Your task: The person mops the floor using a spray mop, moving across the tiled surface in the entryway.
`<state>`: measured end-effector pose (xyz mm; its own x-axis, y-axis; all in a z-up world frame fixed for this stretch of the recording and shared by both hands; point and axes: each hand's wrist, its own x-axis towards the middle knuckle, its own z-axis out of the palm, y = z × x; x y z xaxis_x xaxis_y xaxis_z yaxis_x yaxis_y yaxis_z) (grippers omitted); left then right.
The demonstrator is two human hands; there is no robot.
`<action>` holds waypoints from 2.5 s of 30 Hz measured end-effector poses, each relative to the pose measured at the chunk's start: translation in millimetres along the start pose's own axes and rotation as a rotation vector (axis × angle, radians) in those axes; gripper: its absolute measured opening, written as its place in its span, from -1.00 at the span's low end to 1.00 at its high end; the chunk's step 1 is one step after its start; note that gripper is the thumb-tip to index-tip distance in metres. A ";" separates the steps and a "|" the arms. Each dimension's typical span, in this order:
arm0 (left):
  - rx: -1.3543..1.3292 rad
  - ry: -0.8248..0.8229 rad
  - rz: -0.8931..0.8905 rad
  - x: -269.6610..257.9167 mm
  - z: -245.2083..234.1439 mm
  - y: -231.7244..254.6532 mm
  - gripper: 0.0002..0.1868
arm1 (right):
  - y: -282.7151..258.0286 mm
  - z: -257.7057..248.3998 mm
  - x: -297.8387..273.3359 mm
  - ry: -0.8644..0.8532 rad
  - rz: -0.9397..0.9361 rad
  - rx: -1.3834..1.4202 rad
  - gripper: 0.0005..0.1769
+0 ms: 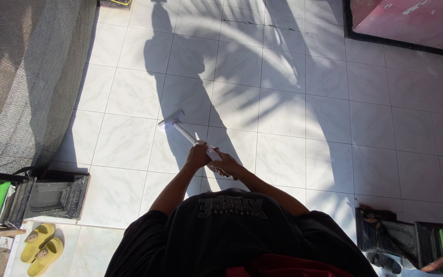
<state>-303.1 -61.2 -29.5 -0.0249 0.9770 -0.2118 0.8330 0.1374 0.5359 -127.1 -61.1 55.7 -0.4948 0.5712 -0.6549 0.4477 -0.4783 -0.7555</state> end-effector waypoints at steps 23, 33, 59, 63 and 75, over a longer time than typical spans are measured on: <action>-0.030 0.242 -0.121 -44.5 -68.2 -83.3 -0.32 | -63.8 77.4 50.4 -0.236 -0.016 -0.193 -0.06; -0.048 0.313 -0.260 -24.6 -70.7 -124.9 -0.43 | -94.5 87.8 100.0 -0.324 -0.017 -0.283 -0.12; -0.351 0.591 -0.627 113.9 -176.2 -230.7 -0.45 | -272.2 102.9 297.5 -0.535 -0.080 -0.479 -0.44; -0.372 0.612 -0.569 121.5 -178.3 -247.7 -0.53 | -286.6 112.0 303.8 -0.499 -0.089 -0.476 -0.53; -0.469 0.535 -0.484 181.3 -232.0 -304.9 -0.55 | -324.4 141.9 347.2 -0.361 -0.136 -0.386 -0.52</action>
<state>-689.8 111.9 -41.7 -0.6740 0.7225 -0.1537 0.3518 0.4969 0.7933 -549.9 197.7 70.7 -0.7610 0.3130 -0.5682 0.5691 -0.0981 -0.8164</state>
